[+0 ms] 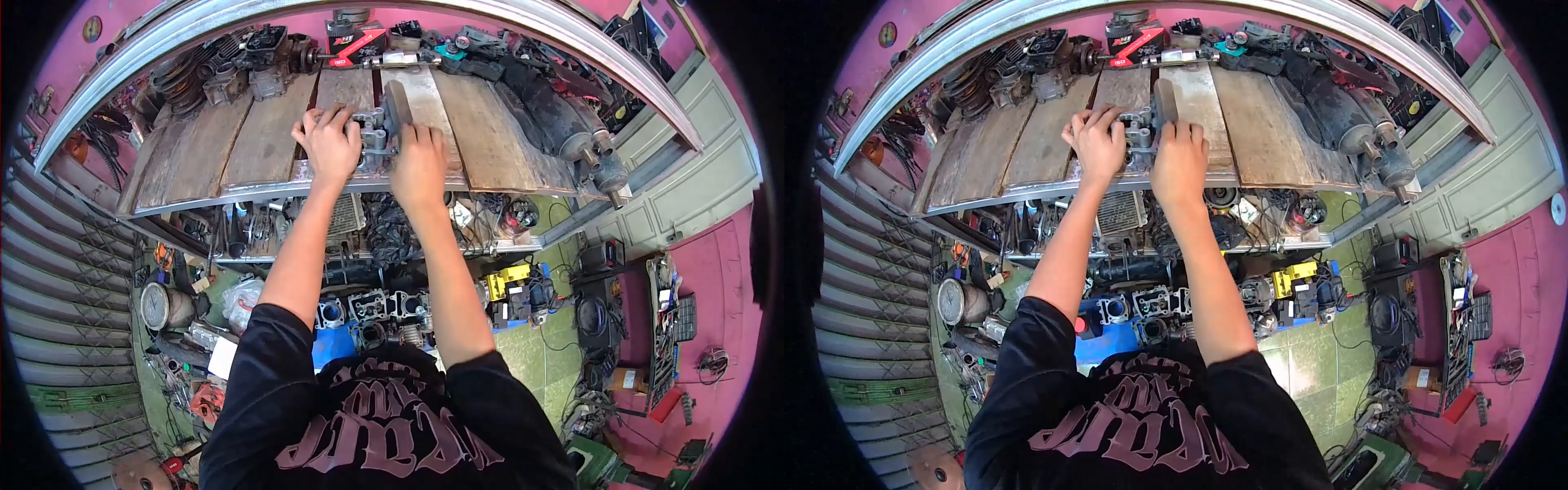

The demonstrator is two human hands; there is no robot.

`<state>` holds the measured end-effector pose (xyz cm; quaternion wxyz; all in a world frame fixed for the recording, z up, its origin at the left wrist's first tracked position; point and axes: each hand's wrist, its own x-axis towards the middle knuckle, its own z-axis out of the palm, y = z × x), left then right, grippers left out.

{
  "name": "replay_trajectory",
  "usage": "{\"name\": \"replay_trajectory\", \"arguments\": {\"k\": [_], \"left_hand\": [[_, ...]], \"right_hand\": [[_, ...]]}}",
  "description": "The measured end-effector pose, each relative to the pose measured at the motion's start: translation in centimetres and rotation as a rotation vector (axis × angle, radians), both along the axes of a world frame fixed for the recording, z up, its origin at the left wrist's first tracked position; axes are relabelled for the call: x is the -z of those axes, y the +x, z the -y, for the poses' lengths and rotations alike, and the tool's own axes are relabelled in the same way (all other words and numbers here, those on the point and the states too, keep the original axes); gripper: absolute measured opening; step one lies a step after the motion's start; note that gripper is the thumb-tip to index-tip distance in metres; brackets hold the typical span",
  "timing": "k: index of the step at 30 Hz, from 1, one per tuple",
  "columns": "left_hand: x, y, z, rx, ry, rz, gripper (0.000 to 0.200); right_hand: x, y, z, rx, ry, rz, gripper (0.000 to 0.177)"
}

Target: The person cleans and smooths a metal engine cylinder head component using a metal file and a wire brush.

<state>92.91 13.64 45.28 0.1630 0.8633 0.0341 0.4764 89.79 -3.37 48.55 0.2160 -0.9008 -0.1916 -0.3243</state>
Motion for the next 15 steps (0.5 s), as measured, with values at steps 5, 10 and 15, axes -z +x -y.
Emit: {"name": "replay_trajectory", "arguments": {"k": [5,10,15], "left_hand": [[0.0,-0.1,0.0,-0.014,-0.005,0.000,0.025],[0.0,0.0,0.2,-0.063,-0.003,0.003,0.026],[0.0,-0.1,0.2,-0.038,-0.016,-0.003,0.026]], "right_hand": [[-1.2,0.5,0.0,-0.042,-0.006,-0.053,0.023],[-0.8,-6.8,2.2,-0.085,-0.055,0.005,0.044],[-0.3,-8.3,2.2,-0.019,-0.009,-0.086,0.048]]}}
